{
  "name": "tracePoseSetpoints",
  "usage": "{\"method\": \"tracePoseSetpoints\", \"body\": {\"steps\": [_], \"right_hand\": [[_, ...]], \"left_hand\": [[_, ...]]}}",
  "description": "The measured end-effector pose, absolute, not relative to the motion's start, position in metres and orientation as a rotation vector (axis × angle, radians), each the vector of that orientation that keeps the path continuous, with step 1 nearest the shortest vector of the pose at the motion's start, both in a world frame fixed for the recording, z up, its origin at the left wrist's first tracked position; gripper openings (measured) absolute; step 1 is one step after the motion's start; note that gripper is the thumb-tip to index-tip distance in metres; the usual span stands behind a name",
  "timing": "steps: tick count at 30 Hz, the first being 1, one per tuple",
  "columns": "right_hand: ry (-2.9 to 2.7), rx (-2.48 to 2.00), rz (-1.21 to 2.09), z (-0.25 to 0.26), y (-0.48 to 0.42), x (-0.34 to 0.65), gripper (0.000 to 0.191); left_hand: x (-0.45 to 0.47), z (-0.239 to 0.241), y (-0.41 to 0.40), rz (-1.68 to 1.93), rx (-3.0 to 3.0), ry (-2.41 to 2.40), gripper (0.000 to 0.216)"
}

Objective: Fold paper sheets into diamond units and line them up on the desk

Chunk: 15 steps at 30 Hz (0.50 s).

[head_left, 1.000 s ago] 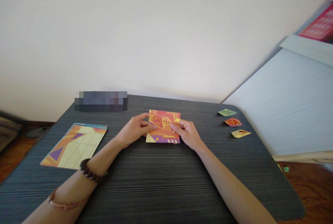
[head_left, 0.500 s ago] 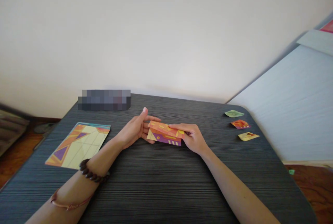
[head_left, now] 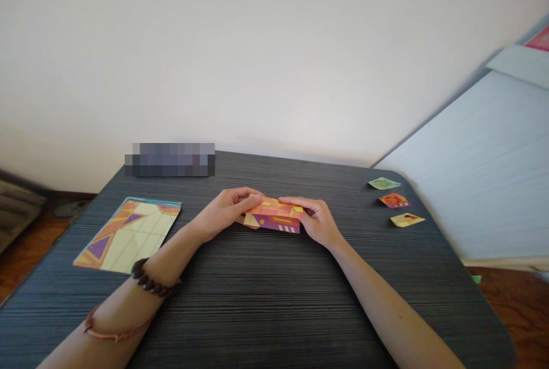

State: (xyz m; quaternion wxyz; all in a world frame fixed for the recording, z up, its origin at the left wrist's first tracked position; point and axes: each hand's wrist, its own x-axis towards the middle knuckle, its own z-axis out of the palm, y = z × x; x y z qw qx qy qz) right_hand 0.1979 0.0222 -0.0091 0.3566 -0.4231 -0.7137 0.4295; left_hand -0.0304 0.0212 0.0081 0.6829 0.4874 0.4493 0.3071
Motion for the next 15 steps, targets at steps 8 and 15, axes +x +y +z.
{"method": "tracePoseSetpoints", "body": {"steps": [8,15], "right_hand": [[-1.823,-1.013,1.178,-0.0081,0.022,0.2014,0.032],[-1.727,-0.948,1.295,-0.0136,0.0202,0.2027,0.049]], "left_hand": [[-0.0293,0.0065,0.022,0.726,1.074,0.993,0.039],[-0.0303,0.002,0.023,0.776,1.114,1.0,0.036]]}}
